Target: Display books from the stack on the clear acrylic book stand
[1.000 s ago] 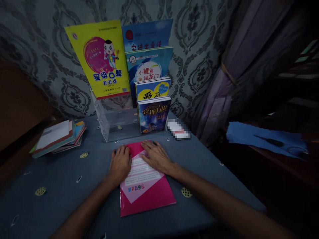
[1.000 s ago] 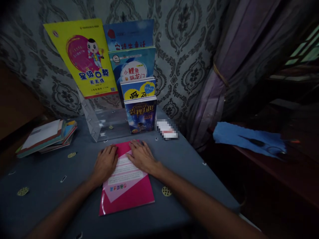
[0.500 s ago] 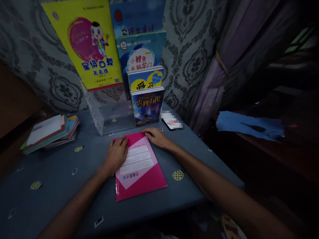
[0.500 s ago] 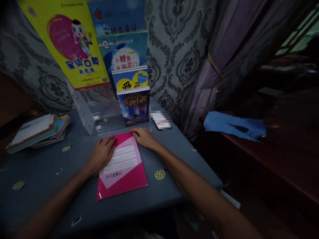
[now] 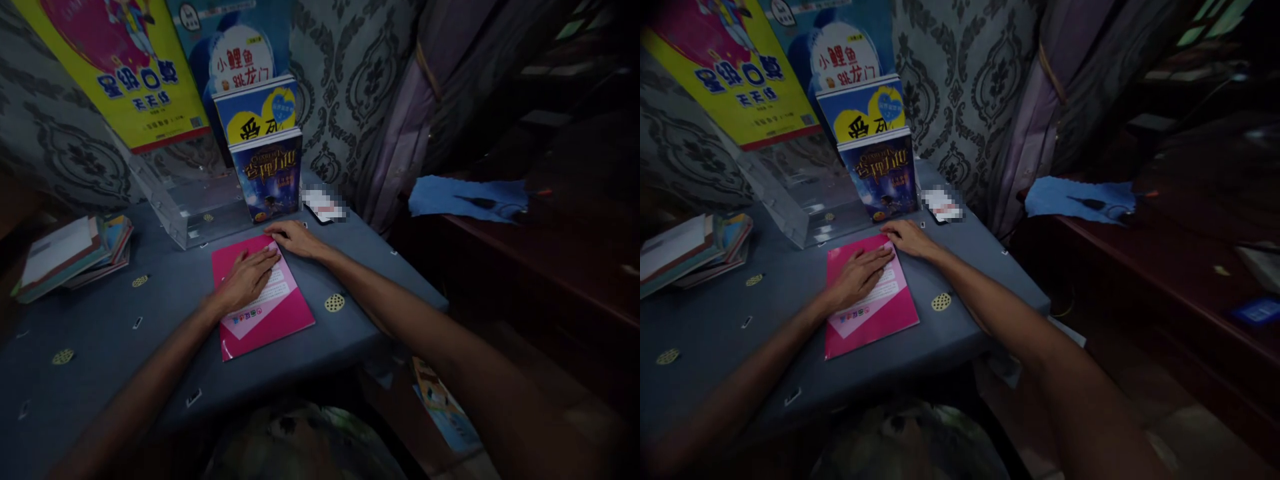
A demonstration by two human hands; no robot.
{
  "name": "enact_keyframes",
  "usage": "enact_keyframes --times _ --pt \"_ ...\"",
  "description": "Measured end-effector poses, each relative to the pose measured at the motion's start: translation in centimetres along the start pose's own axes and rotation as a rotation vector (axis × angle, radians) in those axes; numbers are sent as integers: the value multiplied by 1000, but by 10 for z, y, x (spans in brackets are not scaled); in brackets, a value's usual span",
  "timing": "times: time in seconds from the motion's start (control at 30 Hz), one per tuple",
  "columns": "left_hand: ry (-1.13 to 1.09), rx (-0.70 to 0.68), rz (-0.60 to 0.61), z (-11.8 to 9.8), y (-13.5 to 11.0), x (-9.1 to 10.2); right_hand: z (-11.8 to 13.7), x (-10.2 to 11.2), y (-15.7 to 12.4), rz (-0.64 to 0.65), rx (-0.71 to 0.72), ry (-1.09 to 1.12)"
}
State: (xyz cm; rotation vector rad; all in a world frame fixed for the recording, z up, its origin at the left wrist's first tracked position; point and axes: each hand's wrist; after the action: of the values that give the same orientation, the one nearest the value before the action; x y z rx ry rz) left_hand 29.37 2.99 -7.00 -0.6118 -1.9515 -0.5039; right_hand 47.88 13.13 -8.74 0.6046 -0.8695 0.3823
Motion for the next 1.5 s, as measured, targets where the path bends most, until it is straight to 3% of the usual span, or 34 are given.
enact_keyframes --times 0.43,0.63,0.77,0.87,0.97,1.1,1.23,1.5 --pt "-81 -250 223 -63 -51 -11 4 5 -2 24 -40 -9" --pt "-148 -246 214 -74 -59 -10 2 2 -3 0 -20 -27" --pt "-191 -200 166 -56 -54 1 2 1 -4 -19 -7 -54" --pt "-127 -124 20 -16 -53 13 2 1 -3 -19 6 -76" --pt "-20 66 -214 33 -54 26 1 1 -2 -11 18 -86" --pt "-81 121 -260 72 -60 37 0 -1 -2 -13 29 -101" --pt "-109 99 -243 66 -74 33 1 -1 -2 -21 23 -124" --pt "-48 29 -222 16 -115 8 8 -6 -5 -14 17 -183"
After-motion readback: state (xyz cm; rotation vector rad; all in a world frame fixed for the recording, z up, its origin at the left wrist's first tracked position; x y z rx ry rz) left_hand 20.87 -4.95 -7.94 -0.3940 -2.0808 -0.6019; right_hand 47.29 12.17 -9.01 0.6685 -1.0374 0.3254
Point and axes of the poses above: each hand's wrist, its own y-axis towards the middle knuckle, its own x-axis out of the back of the hand, z = x × y, and after that the axes turned 12 degrees about -y, right-handed
